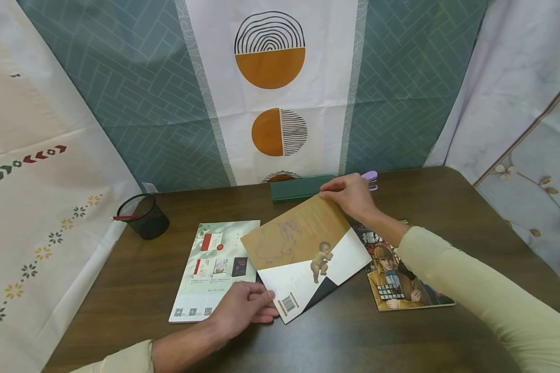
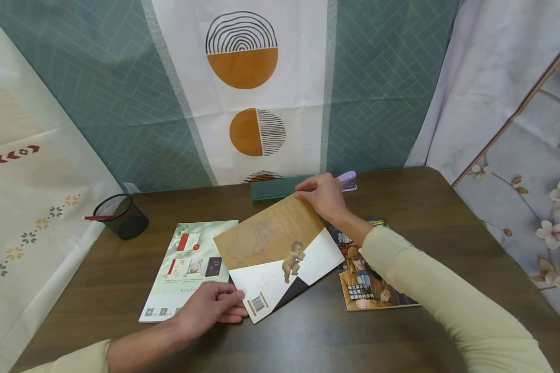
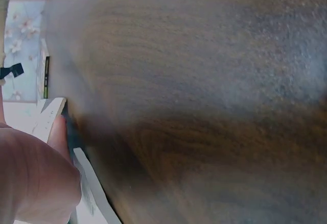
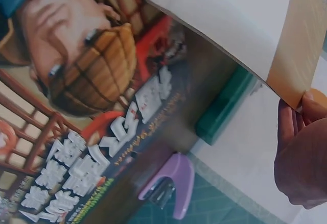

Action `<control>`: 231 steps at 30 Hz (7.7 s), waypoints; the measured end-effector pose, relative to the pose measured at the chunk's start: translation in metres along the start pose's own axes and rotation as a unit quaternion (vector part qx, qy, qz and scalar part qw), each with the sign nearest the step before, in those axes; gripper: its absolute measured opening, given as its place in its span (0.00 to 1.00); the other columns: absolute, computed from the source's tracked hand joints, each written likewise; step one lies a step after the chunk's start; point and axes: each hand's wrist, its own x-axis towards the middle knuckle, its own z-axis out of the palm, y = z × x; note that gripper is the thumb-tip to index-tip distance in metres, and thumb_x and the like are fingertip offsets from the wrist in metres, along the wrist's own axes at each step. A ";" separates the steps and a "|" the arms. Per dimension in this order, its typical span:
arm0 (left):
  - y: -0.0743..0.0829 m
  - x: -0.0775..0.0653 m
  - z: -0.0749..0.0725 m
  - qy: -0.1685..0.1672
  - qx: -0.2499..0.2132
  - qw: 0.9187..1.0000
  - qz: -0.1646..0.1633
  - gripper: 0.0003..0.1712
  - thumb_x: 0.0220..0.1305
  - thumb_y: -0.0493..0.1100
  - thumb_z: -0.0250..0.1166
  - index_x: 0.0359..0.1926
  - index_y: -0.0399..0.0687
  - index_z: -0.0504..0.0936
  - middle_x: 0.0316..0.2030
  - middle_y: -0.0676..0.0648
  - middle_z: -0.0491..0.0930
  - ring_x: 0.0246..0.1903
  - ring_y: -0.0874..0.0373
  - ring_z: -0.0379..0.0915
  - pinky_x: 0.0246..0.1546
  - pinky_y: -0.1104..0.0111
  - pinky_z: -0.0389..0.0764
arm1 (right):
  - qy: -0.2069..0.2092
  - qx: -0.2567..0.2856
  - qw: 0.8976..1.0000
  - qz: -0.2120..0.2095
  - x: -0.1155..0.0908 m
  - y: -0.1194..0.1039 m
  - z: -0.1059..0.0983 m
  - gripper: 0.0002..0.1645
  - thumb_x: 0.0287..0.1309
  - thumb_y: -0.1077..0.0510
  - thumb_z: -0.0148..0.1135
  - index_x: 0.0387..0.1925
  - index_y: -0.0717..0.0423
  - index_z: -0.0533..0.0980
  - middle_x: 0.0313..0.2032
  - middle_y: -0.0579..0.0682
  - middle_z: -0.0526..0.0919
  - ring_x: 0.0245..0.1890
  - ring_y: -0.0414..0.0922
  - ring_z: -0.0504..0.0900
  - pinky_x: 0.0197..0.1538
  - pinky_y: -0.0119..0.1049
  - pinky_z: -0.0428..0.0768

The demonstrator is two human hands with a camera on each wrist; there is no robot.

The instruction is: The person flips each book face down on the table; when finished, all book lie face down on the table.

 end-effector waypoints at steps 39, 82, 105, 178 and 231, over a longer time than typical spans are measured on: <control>0.028 0.011 -0.019 -0.108 0.116 0.986 -0.053 0.09 0.74 0.37 0.66 0.43 0.31 0.86 0.34 0.39 0.90 0.30 0.54 0.88 0.35 0.63 0.90 | -0.121 -0.073 0.990 0.024 -0.016 0.027 0.041 0.29 0.67 0.68 0.70 0.68 0.71 0.75 0.64 0.65 0.80 0.65 0.59 0.80 0.64 0.50 0.80; 0.021 0.048 -0.098 -0.033 0.471 0.851 0.230 0.50 0.58 0.49 0.83 0.77 0.41 0.71 0.66 0.44 0.80 0.56 0.50 0.79 0.59 0.50 0.79 | -0.153 -0.124 0.980 -0.009 -0.142 0.022 -0.029 0.58 0.46 0.61 0.87 0.76 0.68 0.66 0.57 0.67 0.84 0.48 0.55 0.87 0.40 0.42 0.84; 0.018 0.041 -0.083 -0.059 0.485 0.847 0.211 0.54 0.58 0.51 0.83 0.80 0.45 0.66 0.71 0.47 0.74 0.66 0.50 0.71 0.64 0.50 0.77 | -0.095 -0.153 0.984 0.016 -0.137 0.029 -0.019 0.45 0.50 0.66 0.84 0.70 0.66 0.75 0.60 0.69 0.83 0.50 0.58 0.87 0.49 0.55 0.88; 0.001 0.029 -0.045 -0.018 0.629 0.738 0.245 0.75 0.48 0.89 0.64 0.80 0.39 0.64 0.80 0.43 0.62 0.81 0.48 0.49 0.77 0.49 0.59 | -0.264 -0.155 0.948 -0.083 -0.038 0.048 -0.012 0.36 0.62 0.73 0.72 0.71 0.70 0.73 0.68 0.68 0.77 0.68 0.67 0.76 0.65 0.58 0.78; 0.054 0.095 0.047 -0.106 0.339 0.916 0.184 0.69 0.61 0.63 0.79 0.87 0.67 0.39 0.84 0.59 0.44 0.82 0.56 0.46 0.77 0.50 0.60 | -0.198 -0.112 0.974 0.004 -0.088 0.104 -0.133 0.42 0.72 0.63 0.67 0.77 0.74 0.60 0.75 0.75 0.62 0.72 0.75 0.63 0.66 0.72 0.69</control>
